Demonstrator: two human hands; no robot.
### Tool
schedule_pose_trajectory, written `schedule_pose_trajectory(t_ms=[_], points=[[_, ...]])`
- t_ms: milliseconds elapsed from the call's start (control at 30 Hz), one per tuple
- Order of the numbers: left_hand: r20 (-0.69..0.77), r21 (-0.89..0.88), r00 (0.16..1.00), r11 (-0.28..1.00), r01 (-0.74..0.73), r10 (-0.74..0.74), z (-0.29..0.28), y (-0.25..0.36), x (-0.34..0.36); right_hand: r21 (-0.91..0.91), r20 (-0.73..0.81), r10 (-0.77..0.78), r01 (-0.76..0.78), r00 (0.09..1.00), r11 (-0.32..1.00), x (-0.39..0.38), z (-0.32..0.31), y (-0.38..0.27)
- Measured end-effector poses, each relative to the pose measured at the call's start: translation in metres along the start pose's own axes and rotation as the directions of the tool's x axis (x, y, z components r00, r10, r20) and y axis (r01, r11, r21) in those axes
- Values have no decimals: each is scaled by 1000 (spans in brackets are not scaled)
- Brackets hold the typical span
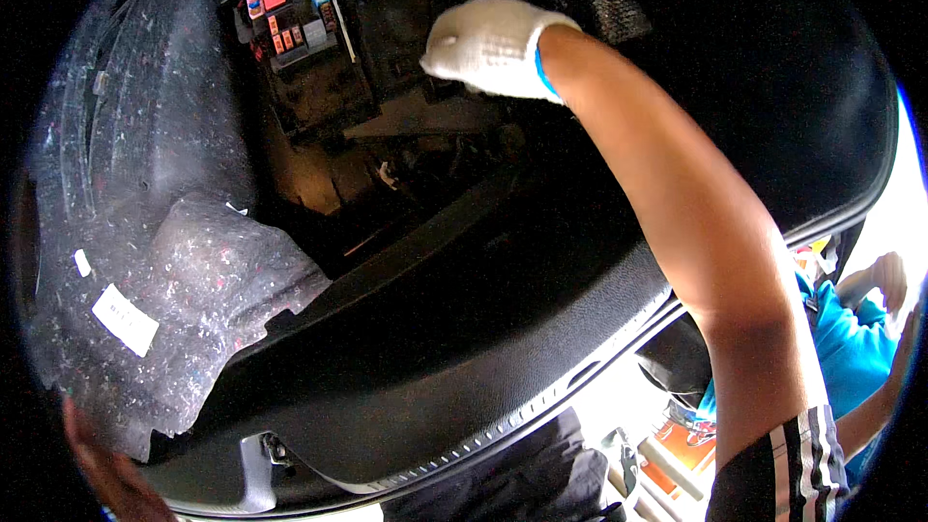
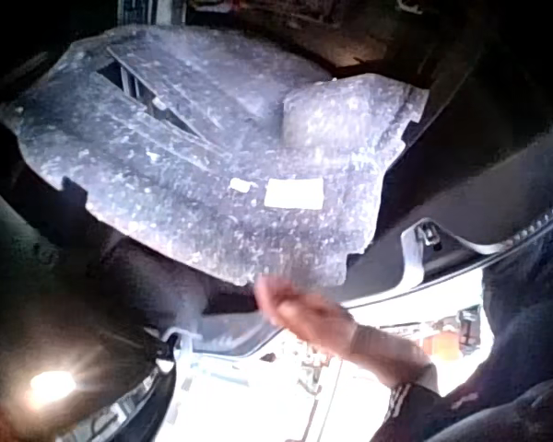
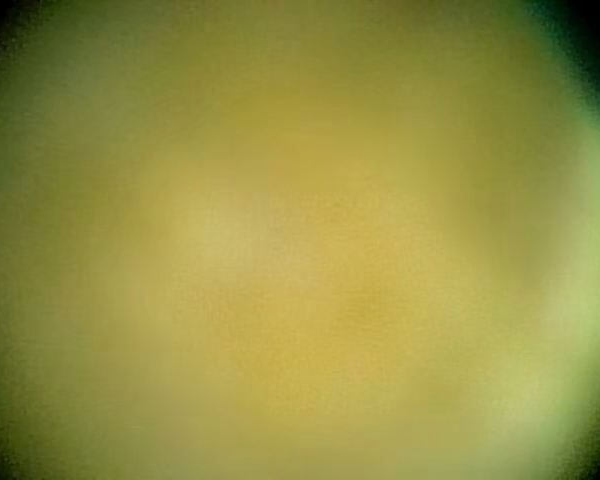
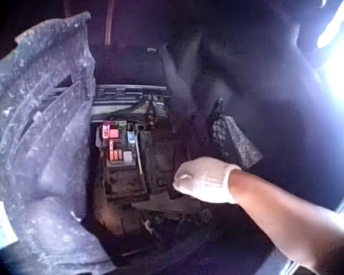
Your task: The person removes a trunk liner and a floor panel to access the car's electrical components. They disconnect a wiring harness and then reinstall the floor panel and liner. Finally, they route a cable along the exterior rear bumper of the vehicle.
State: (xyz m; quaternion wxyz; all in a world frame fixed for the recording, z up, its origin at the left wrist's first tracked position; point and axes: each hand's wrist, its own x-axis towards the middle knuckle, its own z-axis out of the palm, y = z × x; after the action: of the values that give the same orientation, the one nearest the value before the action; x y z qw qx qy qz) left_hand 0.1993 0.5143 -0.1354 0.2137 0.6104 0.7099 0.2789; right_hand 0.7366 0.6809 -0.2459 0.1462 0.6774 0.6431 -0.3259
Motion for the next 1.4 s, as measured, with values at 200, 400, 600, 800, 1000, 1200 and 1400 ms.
schedule_pose_trajectory(t_ms=[200,400,600,800,1000,1200,1400], points=[[99,-601,838,639,480,-537,55,29,2,-49,335,-266,298,904,953,-29,52,-39],[180,-541,897,721,433,-404,115,85,23,3,705,-307,430,639,903,-43,121,-84],[340,-453,921,826,336,-188,167,157,71,94,602,-363,388,712,917,-44,130,-98],[319,-44,941,990,134,-113,232,194,99,162,503,-317,273,804,948,-36,155,-125],[575,-29,805,979,201,-148,324,225,88,175,563,-405,375,721,910,9,195,-59],[562,-169,827,976,140,-21,375,194,76,191,524,-320,258,789,947,36,241,-31],[707,-214,699,974,68,106,326,84,69,16,596,22,-39,803,999,-20,150,-65]])
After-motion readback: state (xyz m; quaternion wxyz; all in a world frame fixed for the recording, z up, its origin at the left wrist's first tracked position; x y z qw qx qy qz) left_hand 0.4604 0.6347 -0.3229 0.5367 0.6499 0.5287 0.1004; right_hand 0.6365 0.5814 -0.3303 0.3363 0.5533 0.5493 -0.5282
